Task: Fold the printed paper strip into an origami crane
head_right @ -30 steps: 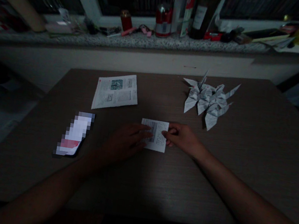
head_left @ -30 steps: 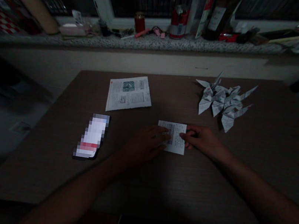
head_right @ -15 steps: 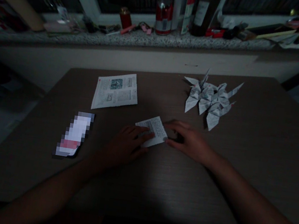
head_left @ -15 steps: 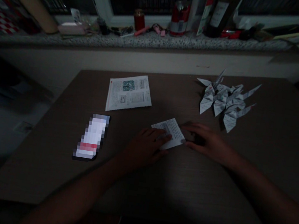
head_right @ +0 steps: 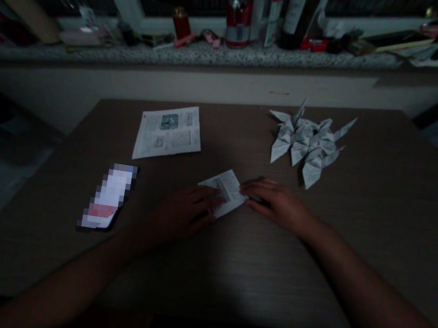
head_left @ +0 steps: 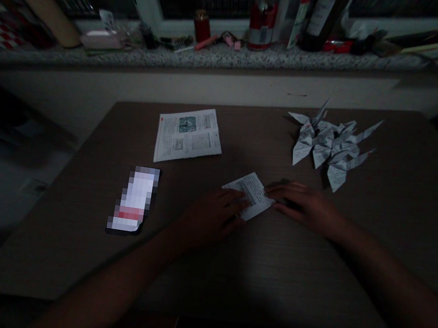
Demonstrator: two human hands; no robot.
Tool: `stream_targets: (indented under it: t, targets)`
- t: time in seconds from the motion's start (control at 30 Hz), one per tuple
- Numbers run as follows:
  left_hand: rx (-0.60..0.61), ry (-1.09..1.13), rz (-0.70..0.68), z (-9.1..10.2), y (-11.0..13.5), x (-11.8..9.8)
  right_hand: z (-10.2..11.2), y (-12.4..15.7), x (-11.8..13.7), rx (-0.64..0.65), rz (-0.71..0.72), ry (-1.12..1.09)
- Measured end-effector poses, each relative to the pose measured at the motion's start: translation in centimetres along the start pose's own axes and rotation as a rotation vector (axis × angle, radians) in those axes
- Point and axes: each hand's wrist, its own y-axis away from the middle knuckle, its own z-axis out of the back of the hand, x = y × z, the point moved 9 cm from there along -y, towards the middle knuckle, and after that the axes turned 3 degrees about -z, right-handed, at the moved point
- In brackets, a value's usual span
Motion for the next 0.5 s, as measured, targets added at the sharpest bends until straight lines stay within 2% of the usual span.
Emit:
stream_targets:
  t: [0.3, 0.5]
  targets:
    - [0.01, 0.006, -0.063, -0.8, -0.1, -1.2, 0.3, -0.9, -0.9, -0.069, -0.171, -0.016]
    - [-0.002, 0.012, -0.073, -0.8, -0.1, -1.5, -0.2, -1.7, -0.9, -0.078, -0.206, -0.008]
